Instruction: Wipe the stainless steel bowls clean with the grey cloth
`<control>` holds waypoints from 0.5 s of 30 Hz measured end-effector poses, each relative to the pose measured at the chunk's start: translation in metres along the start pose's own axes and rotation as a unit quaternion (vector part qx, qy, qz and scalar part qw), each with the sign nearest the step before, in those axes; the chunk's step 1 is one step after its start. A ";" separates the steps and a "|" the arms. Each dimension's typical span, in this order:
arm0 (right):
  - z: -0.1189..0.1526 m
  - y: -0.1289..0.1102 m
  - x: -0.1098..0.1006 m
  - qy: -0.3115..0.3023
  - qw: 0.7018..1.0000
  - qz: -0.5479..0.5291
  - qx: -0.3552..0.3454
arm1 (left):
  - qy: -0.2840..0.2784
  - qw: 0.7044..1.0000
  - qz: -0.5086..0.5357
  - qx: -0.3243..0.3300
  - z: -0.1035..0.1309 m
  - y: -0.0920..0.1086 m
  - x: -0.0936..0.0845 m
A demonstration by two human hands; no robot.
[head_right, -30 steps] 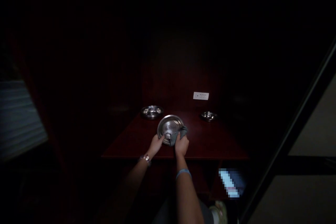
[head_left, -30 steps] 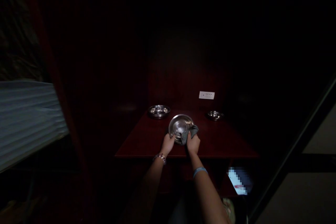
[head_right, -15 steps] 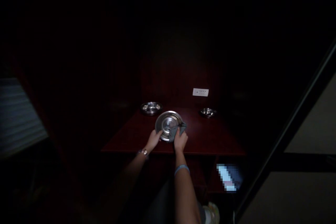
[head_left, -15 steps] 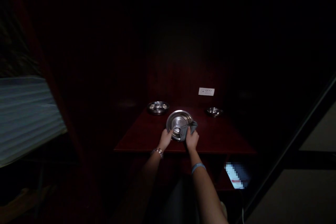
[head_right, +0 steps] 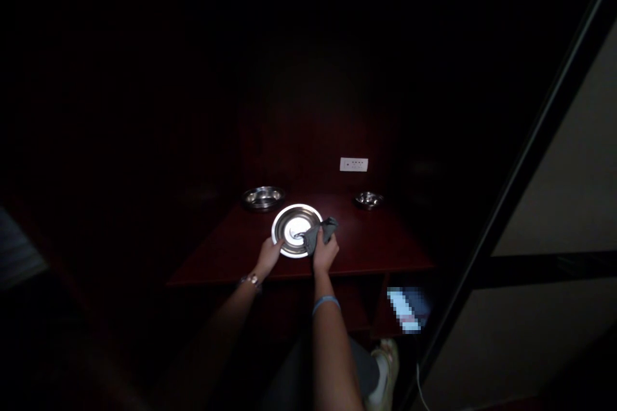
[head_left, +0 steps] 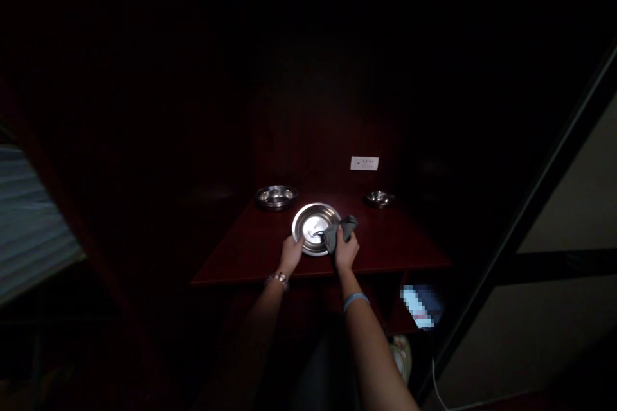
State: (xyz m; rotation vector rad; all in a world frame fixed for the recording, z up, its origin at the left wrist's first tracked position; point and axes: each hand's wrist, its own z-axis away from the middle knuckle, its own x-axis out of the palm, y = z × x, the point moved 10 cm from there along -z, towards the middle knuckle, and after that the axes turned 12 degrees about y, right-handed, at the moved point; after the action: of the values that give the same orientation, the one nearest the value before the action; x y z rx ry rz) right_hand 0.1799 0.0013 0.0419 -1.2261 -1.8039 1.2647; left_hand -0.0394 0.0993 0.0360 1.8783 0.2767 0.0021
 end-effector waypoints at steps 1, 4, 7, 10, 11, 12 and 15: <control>0.000 0.000 0.001 -0.007 1.000 -0.001 -0.002 | 0.001 1.000 0.000 0.001 0.001 0.002 0.000; -0.001 0.000 0.003 -0.015 1.000 0.003 -0.011 | 0.006 1.000 0.002 0.004 0.003 0.007 -0.002; -0.001 0.000 0.005 -0.016 0.999 0.023 -0.025 | 0.009 1.000 -0.001 0.003 0.004 0.007 -0.002; -0.001 0.002 0.009 -0.025 0.997 0.058 -0.036 | 0.003 1.000 -0.026 0.009 0.003 0.007 0.000; -0.001 0.003 0.011 -0.030 0.996 0.074 -0.039 | 0.001 0.999 -0.039 0.012 0.002 0.006 0.000; 0.000 0.004 0.013 -0.035 0.994 0.091 -0.042 | 0.001 0.999 -0.051 0.015 0.002 0.006 0.000; 0.002 0.007 0.015 -0.044 0.987 0.150 -0.047 | 0.006 0.997 -0.071 0.016 0.001 0.005 0.000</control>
State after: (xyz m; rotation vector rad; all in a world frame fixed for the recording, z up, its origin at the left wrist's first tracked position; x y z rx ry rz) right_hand 0.1749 0.0152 0.0348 -1.5638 -1.8051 1.4303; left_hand -0.0387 0.0968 0.0405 1.8870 0.4200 -0.0891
